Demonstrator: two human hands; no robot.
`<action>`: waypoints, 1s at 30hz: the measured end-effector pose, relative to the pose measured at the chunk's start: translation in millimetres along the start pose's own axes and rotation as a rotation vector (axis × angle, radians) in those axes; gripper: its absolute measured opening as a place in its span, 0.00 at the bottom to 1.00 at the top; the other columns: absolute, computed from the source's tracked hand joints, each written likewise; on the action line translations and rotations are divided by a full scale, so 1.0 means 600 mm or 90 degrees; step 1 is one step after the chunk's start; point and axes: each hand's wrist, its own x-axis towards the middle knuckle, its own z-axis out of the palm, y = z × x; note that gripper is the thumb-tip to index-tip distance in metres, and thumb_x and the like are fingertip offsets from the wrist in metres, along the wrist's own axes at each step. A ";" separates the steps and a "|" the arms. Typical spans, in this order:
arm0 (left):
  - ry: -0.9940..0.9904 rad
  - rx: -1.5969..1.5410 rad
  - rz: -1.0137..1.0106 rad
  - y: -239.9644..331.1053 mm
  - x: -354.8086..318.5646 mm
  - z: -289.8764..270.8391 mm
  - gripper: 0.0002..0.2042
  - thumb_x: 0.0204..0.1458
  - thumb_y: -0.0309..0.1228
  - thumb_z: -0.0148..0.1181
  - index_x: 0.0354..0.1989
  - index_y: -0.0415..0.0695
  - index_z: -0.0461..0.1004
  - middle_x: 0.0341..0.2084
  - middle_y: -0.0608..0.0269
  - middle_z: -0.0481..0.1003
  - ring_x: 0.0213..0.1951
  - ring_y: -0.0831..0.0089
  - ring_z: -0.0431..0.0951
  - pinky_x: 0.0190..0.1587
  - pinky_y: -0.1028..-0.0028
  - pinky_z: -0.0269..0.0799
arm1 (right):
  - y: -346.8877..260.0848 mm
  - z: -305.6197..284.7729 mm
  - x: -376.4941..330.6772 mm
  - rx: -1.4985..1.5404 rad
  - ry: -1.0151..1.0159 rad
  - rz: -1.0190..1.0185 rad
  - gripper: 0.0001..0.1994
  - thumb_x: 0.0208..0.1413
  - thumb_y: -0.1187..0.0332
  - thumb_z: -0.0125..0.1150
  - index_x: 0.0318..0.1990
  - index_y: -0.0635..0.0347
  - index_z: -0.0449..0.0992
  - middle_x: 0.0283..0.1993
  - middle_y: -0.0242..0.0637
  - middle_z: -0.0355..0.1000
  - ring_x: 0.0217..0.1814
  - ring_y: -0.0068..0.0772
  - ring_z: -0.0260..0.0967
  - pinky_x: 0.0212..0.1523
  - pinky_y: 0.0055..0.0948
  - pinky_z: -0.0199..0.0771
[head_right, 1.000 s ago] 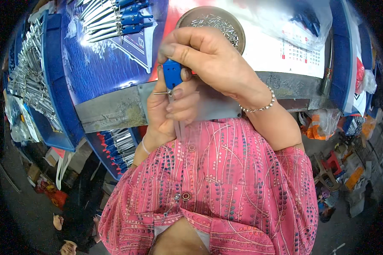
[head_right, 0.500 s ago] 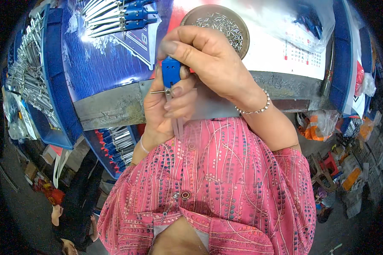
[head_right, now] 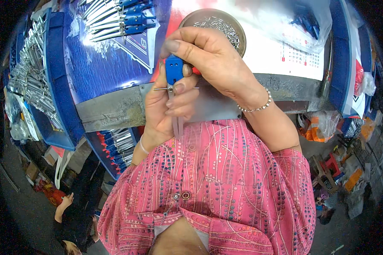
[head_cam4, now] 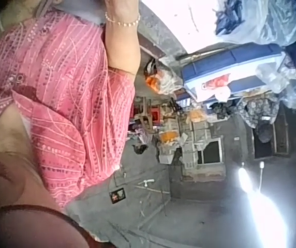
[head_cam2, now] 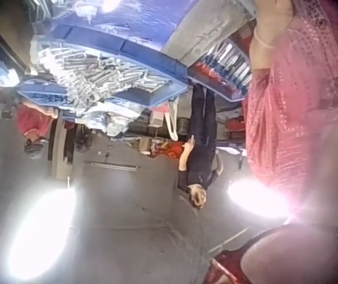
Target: Assembling small blue plastic components with metal pins manually at a workstation.
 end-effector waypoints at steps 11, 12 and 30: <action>0.013 -0.026 0.068 0.022 -0.008 0.023 0.17 0.56 0.43 0.41 0.38 0.38 0.61 0.21 0.66 0.61 0.14 0.86 0.55 0.12 0.87 0.51 | -0.043 -0.051 -0.002 -0.875 0.072 -0.337 0.10 0.43 0.75 0.55 0.36 0.65 0.69 0.34 0.44 0.65 0.36 0.48 0.64 0.38 0.33 0.65; 0.011 -0.026 0.070 0.022 -0.007 0.024 0.17 0.56 0.43 0.41 0.38 0.38 0.61 0.21 0.66 0.61 0.14 0.86 0.55 0.12 0.87 0.51 | -0.044 -0.050 0.000 -0.938 0.040 -0.307 0.09 0.43 0.75 0.54 0.34 0.65 0.69 0.33 0.43 0.65 0.35 0.48 0.64 0.36 0.34 0.64; 0.038 0.047 0.008 0.029 0.002 0.020 0.16 0.55 0.43 0.43 0.34 0.40 0.61 0.20 0.70 0.61 0.12 0.87 0.54 0.13 0.86 0.53 | -0.054 -0.064 -0.023 -0.734 0.157 -0.240 0.07 0.46 0.77 0.55 0.34 0.66 0.69 0.29 0.47 0.69 0.29 0.43 0.69 0.30 0.29 0.67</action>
